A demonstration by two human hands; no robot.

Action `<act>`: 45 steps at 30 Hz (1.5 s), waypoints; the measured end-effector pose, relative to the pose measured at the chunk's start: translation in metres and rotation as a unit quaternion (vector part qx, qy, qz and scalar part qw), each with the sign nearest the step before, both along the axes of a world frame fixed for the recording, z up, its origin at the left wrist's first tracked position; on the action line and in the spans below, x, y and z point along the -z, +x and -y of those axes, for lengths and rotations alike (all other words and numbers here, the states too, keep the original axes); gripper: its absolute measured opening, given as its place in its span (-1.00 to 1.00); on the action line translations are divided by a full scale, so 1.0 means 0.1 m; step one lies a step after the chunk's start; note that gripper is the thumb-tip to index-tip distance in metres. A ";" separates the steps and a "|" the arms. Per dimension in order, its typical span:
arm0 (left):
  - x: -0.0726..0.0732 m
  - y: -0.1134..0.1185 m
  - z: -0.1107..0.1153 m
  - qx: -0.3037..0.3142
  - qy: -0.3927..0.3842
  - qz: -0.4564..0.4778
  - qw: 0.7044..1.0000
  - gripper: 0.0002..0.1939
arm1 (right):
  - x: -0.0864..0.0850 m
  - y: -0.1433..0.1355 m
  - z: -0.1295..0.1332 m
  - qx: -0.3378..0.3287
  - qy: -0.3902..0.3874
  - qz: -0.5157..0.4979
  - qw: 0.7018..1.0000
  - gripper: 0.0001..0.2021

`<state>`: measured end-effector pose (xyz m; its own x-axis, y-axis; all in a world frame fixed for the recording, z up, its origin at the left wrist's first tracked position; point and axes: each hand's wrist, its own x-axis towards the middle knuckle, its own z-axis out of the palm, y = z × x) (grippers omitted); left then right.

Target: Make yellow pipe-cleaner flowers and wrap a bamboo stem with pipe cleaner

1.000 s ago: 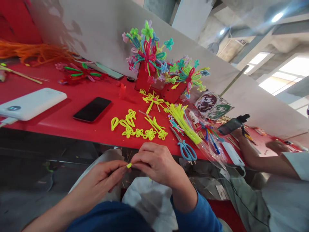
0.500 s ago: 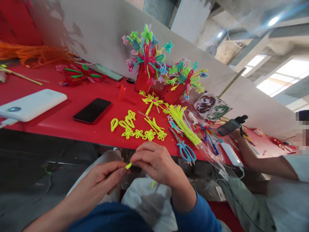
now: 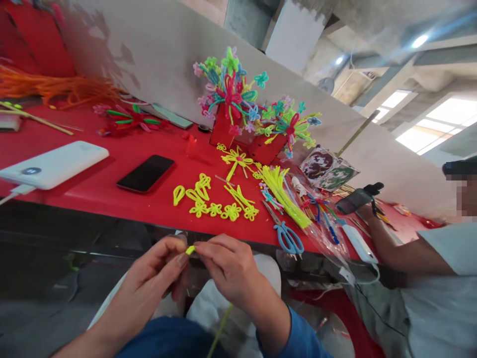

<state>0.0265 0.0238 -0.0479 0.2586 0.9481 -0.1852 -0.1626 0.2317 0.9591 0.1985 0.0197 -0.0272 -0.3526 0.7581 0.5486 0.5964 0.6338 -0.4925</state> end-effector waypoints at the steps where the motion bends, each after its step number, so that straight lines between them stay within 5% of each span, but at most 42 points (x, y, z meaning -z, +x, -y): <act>1: 0.01 0.00 0.00 -0.010 -0.009 0.011 1.000 -0.68 | -0.01 -0.01 0.01 0.006 -0.005 0.011 1.000 -0.74; 10: 0.04 0.05 -0.07 -0.106 -0.061 0.021 0.992 -0.54 | 0.08 -0.19 0.04 0.039 -0.088 0.154 0.983 -0.78; 23: 0.00 0.03 -0.11 -0.003 -0.043 -0.020 0.999 -0.60 | -0.13 -0.07 0.04 0.016 -0.088 0.276 0.957 -0.90; 34: 0.07 0.01 -0.11 -0.017 -0.073 -0.014 0.997 -0.57 | 0.05 -0.06 0.02 0.028 -0.008 0.256 0.966 -0.85; 39: 0.08 0.01 -0.12 -0.021 -0.025 -0.067 0.997 -0.58 | 0.03 -0.04 0.02 0.027 -0.005 0.282 0.959 -0.87; 45: 0.14 -0.01 -0.11 0.010 0.140 -0.218 0.966 -0.70 | -0.05 -0.01 0.00 -0.010 -0.020 0.331 0.943 -0.88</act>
<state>0.0254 0.0346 -0.0621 0.2325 0.9724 -0.0176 0.2718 -0.0476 0.9612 0.1978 0.0197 -0.0219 -0.6226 0.7629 0.1745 0.7697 0.6372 -0.0396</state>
